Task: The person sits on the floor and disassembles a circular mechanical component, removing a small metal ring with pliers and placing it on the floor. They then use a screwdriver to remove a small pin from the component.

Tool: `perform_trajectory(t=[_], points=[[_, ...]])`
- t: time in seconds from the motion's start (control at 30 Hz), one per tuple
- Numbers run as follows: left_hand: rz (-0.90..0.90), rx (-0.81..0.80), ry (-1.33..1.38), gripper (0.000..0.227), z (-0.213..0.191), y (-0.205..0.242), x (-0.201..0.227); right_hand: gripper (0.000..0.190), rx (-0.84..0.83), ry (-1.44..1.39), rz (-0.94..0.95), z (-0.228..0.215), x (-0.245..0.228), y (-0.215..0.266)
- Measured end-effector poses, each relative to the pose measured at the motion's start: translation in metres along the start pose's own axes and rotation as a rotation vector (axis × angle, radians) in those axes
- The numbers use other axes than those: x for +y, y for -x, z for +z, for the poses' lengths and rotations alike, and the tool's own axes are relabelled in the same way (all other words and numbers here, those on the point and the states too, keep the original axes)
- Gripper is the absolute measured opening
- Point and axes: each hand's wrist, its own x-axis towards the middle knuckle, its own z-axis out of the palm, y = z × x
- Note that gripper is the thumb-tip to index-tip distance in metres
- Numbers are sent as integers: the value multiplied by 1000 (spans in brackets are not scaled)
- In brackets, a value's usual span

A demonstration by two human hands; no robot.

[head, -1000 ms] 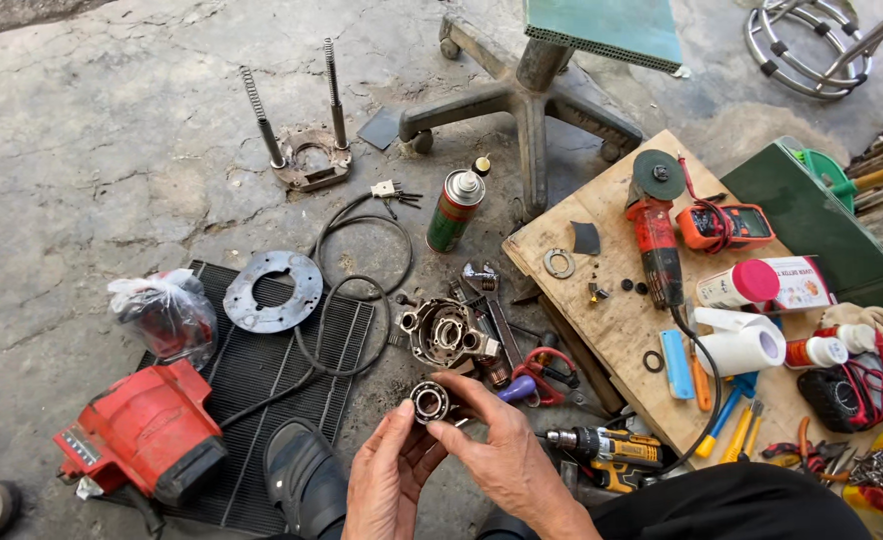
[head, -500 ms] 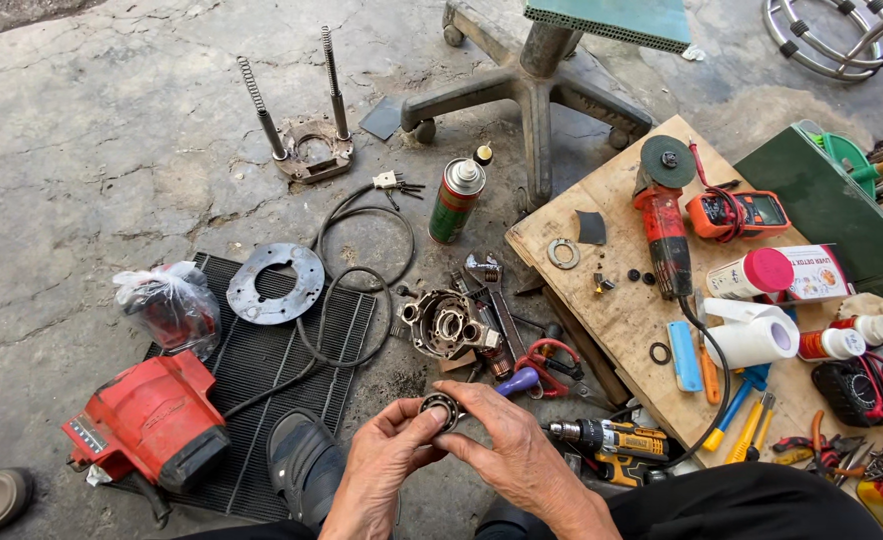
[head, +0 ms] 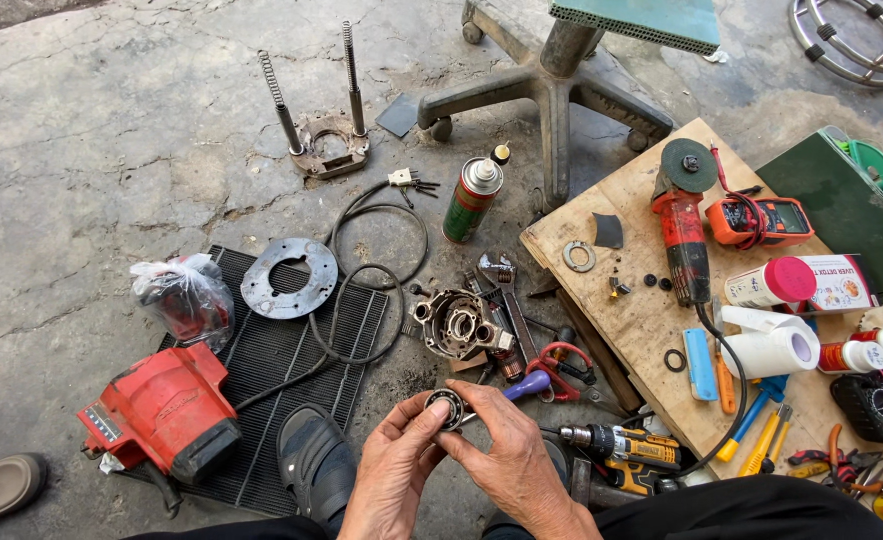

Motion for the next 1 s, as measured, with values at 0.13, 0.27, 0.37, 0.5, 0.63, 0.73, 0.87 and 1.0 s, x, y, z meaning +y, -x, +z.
perform_trajectory(t=[0.13,0.27,0.37,0.5,0.63,0.73,0.87,1.0], points=[[38,-84,19,31,-10,-15,-10,55,-68,-44,-37,-5,-5,-4],[62,-143,-47,27,-14,-13,-4,57,-106,-9,-129,-11,-8,-5],[48,-163,-110,27,-14,-12,0,58,-141,-66,-114,-16,-10,-4],[54,-152,-95,29,-15,-21,-7,61,-170,-91,-50,-16,-10,-5],[27,-129,0,35,0,-1,0,55,-60,-56,43,-10,-4,-1],[-13,-145,23,40,5,3,3,53,8,-19,91,-9,-3,-3],[-1,-111,79,34,-2,-4,-7,64,-82,-196,373,-11,-10,-4],[-78,-115,164,36,-4,-4,-15,64,-122,-473,509,-11,-18,-7]])
